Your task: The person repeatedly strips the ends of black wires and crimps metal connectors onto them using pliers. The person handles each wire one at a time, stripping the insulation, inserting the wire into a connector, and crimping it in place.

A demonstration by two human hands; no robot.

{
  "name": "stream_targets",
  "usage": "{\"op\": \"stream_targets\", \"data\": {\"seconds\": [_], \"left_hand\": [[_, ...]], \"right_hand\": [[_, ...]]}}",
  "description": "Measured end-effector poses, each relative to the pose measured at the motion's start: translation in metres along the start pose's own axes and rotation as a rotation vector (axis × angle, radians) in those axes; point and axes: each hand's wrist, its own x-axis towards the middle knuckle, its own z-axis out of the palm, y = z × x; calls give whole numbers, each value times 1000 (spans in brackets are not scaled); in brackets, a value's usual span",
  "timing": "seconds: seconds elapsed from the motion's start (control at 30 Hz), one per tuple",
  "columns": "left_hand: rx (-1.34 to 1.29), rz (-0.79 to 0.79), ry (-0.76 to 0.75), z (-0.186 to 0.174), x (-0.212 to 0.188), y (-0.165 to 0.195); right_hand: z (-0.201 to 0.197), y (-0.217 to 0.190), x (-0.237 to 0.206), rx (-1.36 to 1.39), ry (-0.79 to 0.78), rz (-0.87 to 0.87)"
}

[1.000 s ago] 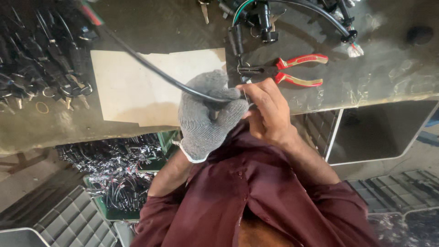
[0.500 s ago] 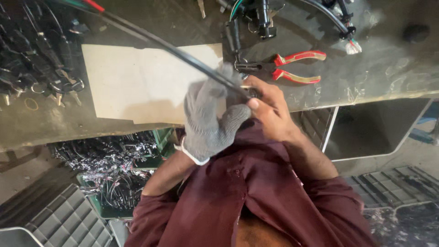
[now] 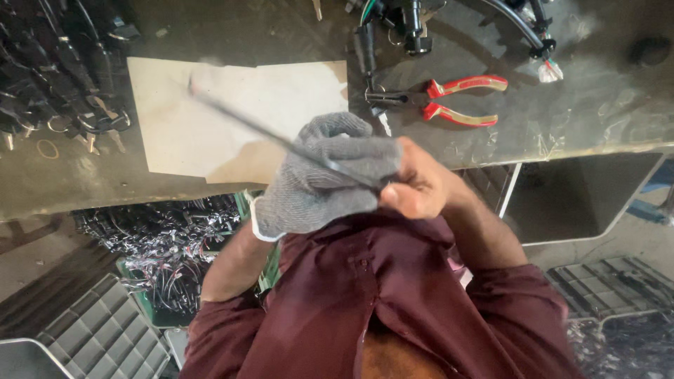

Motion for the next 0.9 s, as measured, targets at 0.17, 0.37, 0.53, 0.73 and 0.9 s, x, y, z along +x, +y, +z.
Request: {"op": "stream_targets", "data": {"seconds": [0.17, 0.37, 0.53, 0.73, 0.9], "left_hand": [[-299, -15, 108, 11, 6, 4], [-142, -212, 245, 21, 10, 12], [-150, -106, 229, 23, 18, 1], [-464, -348, 215, 12, -12, 0], [-229, -114, 257, 16, -14, -10]], "right_hand": [[13, 39, -17, 156, 38, -147], [48, 80, -34, 362, 565, -4], [58, 57, -13, -134, 901, -76], [0, -11, -23, -1250, 673, -80], [-23, -12, -38, -1599, 579, 234]]}}
